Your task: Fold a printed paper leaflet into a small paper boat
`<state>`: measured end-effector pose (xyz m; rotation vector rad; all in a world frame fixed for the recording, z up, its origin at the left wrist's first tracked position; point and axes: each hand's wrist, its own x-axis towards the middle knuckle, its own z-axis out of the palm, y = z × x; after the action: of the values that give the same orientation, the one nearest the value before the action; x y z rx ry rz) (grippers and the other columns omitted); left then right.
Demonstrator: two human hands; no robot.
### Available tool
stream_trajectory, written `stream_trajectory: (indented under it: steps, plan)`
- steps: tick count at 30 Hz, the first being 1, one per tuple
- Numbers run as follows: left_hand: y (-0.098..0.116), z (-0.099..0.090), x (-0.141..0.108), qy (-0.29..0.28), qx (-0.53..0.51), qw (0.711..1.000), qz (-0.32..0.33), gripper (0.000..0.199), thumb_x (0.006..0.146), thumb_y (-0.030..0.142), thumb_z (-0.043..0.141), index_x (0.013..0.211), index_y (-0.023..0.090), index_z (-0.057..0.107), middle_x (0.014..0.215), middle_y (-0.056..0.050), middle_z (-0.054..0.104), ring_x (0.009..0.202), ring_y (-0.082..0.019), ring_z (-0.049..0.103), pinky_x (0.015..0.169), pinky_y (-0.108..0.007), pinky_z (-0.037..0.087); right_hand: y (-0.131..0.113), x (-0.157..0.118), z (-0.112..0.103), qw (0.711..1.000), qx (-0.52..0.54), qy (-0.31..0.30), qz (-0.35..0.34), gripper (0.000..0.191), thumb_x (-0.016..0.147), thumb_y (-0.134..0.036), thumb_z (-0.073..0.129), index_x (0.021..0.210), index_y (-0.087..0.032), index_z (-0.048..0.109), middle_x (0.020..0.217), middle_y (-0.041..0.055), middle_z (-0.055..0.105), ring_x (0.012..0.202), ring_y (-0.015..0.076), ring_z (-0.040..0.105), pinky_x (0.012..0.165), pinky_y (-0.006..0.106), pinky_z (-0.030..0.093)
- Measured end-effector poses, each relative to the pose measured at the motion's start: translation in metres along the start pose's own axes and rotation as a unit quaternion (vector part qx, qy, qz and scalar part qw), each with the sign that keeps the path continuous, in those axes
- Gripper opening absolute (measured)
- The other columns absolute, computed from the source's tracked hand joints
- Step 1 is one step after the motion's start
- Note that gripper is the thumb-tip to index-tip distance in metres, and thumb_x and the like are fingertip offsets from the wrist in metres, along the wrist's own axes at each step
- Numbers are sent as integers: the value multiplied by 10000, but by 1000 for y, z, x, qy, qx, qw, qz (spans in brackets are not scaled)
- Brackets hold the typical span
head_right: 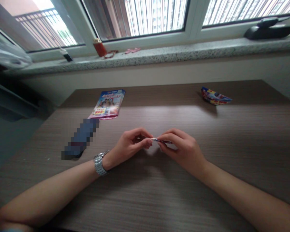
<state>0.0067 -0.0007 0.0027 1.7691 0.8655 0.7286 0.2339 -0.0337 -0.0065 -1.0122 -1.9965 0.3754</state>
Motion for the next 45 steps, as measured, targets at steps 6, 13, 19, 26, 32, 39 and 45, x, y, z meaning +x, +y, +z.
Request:
stream_trajectory:
  steps: [6, 13, 19, 26, 32, 39, 45]
  plan:
    - [3, -1, 0, 31, 206, 970, 124, 182, 952, 338, 629, 972, 179, 716, 823, -19, 596, 719, -103, 533, 680, -227, 450, -2, 1, -1, 996, 35, -36, 73, 59, 921, -250, 646, 938, -253, 703, 853, 39, 700, 749, 184, 671, 661, 313, 531]
    - [-1, 3, 1, 42, 227, 957, 177, 141, 950, 303, 634, 982, 183, 702, 970, -58, 620, 914, -153, 588, 832, -285, 504, -1, 0, -2, 994, 57, -55, 81, 50, 913, -225, 662, 935, -233, 706, 845, 23, 675, 768, 168, 653, 680, 294, 499]
    - [3, 3, -1, 20, 208, 964, 163, 144, 967, 277, 599, 908, 165, 666, 944, -57, 626, 893, -154, 587, 808, -276, 492, -2, 1, -1, 993, 67, -57, 80, 44, 914, -204, 664, 918, -226, 701, 833, 20, 673, 757, 156, 645, 674, 283, 495]
    - [5, 2, -1, 1, 216, 961, 173, 130, 975, 250, 576, 909, 170, 655, 964, -65, 628, 942, -176, 569, 854, -296, 477, -4, 2, -3, 993, 72, -62, 67, 71, 929, -217, 639, 897, -243, 696, 819, 23, 677, 744, 164, 649, 653, 287, 512]
    - [5, 1, -1, 2, 220, 959, 178, 131, 991, 233, 548, 953, 181, 662, 973, -59, 639, 963, -179, 558, 884, -308, 467, -4, 5, -4, 994, 62, -59, 66, 76, 924, -240, 644, 893, -260, 711, 812, 22, 704, 729, 170, 664, 641, 293, 533]
    - [3, 0, 1, 14, 230, 958, 169, 137, 990, 245, 554, 938, 168, 655, 959, -57, 628, 947, -174, 554, 877, -309, 461, -1, 5, -1, 995, 68, -26, 62, 114, 897, -217, 676, 953, -284, 748, 884, 25, 745, 757, 176, 698, 678, 303, 565]
    - [3, -1, 1, 13, 233, 956, 175, 138, 993, 233, 542, 948, 178, 660, 973, -62, 634, 954, -178, 558, 869, -307, 469, 2, 3, 0, 995, 63, -32, 68, 122, 906, -244, 661, 978, -295, 745, 925, 30, 754, 791, 190, 709, 704, 322, 578]
